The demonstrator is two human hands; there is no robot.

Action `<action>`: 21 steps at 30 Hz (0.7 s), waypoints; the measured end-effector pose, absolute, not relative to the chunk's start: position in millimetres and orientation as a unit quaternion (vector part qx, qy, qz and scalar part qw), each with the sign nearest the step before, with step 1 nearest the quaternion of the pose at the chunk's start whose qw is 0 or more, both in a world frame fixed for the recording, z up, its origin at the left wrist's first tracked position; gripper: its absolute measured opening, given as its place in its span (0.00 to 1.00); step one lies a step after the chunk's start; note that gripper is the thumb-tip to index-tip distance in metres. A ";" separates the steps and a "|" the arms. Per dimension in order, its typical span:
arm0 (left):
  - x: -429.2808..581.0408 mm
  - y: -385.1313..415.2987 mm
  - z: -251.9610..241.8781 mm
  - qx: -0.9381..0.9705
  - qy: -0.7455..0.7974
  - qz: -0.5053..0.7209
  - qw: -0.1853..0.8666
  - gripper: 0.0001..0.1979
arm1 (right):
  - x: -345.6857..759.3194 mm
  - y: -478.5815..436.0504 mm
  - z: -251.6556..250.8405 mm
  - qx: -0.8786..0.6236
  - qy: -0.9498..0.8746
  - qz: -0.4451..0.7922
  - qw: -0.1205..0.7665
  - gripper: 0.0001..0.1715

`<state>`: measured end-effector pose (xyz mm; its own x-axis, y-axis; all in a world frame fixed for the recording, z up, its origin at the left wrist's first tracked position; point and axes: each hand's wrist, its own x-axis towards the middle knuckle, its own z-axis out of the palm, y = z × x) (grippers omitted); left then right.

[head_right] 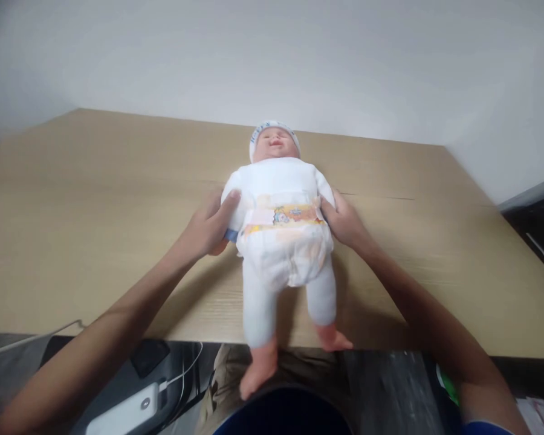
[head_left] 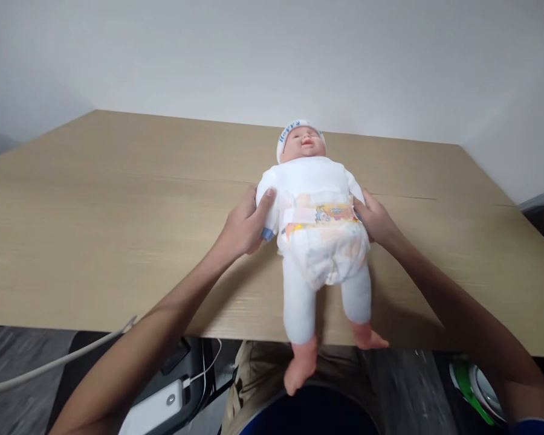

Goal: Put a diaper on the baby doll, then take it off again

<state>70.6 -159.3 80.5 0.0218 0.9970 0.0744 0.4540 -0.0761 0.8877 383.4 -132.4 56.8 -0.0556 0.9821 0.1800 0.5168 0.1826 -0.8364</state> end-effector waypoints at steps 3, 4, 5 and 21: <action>79.5 -241.5 88.2 0.617 0.594 0.395 0.332 0.27 | 401.3 -171.1 80.0 -0.533 -0.681 0.326 0.382 0.30; 81.4 -272.6 86.5 0.623 0.588 0.386 0.342 0.27 | 408.2 -187.2 86.4 -0.531 -0.687 0.328 0.371 0.30; 82.1 -304.4 82.7 0.633 0.579 0.371 0.355 0.27 | 415.3 -204.8 91.8 -0.531 -0.693 0.330 0.359 0.30; 36.6 -556.6 -3.6 0.667 0.588 0.078 0.451 0.29 | 401.3 -409.5 -28.3 -0.485 -0.725 0.464 0.153 0.19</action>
